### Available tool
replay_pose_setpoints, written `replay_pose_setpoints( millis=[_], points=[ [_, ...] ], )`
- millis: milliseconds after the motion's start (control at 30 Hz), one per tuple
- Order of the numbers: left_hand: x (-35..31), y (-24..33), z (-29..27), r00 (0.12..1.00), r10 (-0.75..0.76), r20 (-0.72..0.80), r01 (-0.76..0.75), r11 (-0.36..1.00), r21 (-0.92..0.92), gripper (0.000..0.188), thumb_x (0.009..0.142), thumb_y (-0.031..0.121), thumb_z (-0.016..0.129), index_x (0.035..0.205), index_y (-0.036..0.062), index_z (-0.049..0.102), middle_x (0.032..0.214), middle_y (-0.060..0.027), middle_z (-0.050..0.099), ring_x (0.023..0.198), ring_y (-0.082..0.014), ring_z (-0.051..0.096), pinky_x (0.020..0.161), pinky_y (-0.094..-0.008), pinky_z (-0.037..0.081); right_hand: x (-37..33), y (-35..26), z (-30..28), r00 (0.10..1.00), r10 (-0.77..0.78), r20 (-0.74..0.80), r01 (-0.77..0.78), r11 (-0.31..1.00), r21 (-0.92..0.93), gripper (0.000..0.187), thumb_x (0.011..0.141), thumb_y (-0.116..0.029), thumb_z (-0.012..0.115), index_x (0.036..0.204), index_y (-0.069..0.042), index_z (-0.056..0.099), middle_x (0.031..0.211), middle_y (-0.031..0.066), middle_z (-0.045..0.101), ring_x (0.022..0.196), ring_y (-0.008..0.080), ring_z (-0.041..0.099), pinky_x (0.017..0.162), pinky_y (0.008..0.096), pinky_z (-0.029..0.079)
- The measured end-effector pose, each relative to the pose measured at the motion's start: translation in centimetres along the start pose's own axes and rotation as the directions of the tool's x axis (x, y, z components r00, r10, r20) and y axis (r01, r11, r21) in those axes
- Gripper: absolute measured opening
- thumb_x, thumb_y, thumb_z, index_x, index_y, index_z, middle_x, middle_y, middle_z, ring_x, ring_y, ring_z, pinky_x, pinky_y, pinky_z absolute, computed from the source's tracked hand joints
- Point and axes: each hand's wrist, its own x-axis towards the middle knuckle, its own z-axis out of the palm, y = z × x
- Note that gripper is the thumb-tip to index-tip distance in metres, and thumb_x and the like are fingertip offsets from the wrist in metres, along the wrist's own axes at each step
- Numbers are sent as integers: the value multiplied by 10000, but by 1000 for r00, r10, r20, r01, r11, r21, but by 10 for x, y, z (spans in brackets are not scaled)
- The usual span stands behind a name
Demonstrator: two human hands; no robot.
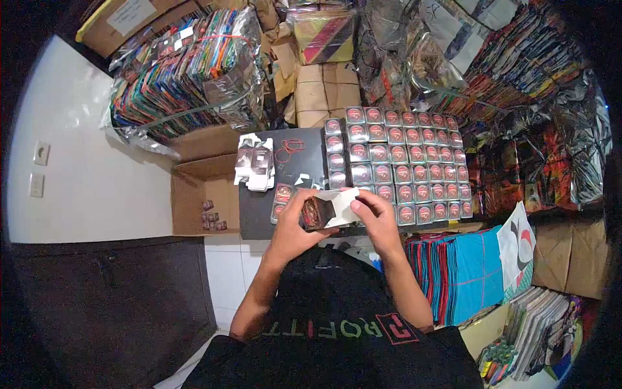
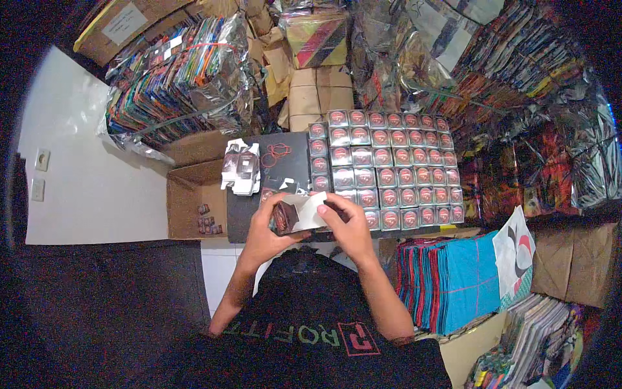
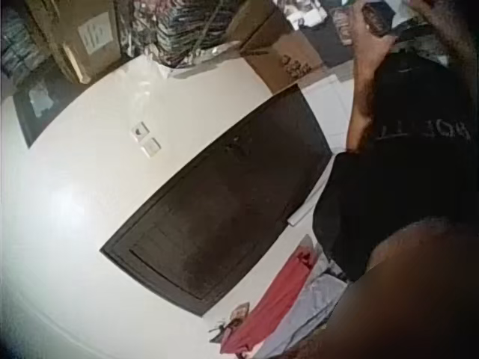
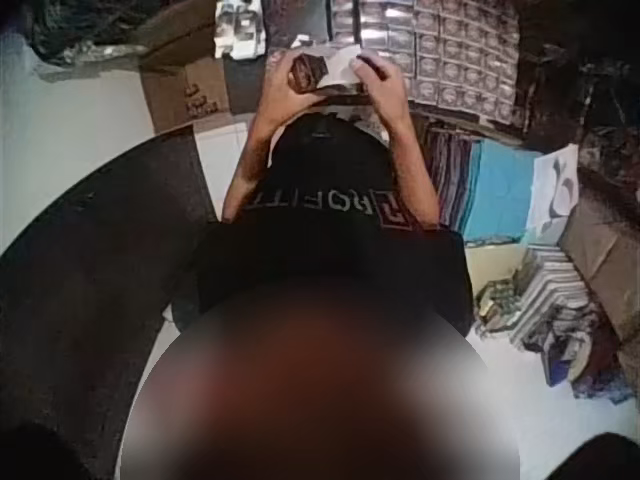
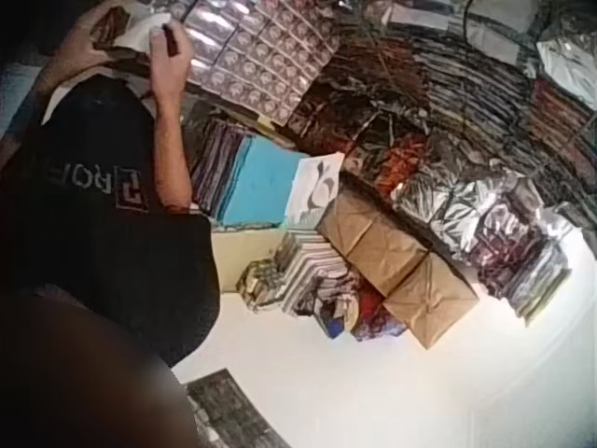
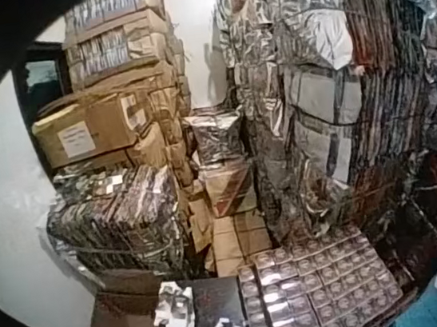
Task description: Assembling and packing small cardboard toy boxes in a warehouse setting.
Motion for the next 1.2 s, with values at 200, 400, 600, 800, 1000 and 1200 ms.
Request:
replay_pose_setpoints(
  millis=[200,400,600,800,1000,1200],
  points=[
    [1,4,5,993,107,-57,-112,990,-87,755,664,153,976,1299,51,581,1242,-123,680,1163,-285,675,999,-388,536,1,-10,-3,983,175,49,-179,892,415,352,998,-83,669,1339,-19,613,1019,40,713,945,117,670,857,273,524],
    [0,0,14,956,243,-162,-261,960,-98,668,687,35,901,1281,56,595,1277,-147,665,1158,-307,676,996,-392,540,-2,-1,4,997,67,-43,-60,988,143,200,990,-136,729,1149,-36,659,1047,19,692,950,105,640,860,271,514],
    [-1,9,10,943,326,-71,-312,937,159,695,655,-47,825,1305,69,607,1328,-152,622,1251,-366,602,1070,-442,489,-9,-2,-1,996,82,-24,-84,989,-123,307,968,-123,728,1238,23,712,997,-2,724,904,72,635,806,260,517],
    [-5,7,14,951,306,33,-306,926,220,720,651,-20,814,1333,78,605,1380,-122,581,1297,-368,549,1102,-454,460,-9,0,-10,1000,-19,24,26,942,-335,236,917,-168,766,1095,-12,782,864,105,758,762,101,661,692,301,519],
    [-1,31,-3,936,268,226,-316,925,210,895,664,117,858,1493,84,522,1450,-160,554,1366,-371,522,1174,-465,393,-8,-7,-22,993,-106,47,116,872,-476,234,910,-165,744,1114,-60,794,943,148,772,824,231,738,739,345,561],
    [-1,18,-7,939,161,304,-246,932,267,1015,671,129,850,1586,92,410,1406,-175,593,1352,-377,540,1183,-470,382,-8,-26,-18,973,-119,196,216,767,-604,374,860,-53,750,1233,-75,766,1132,163,765,1017,274,741,891,367,566]
  ],
)
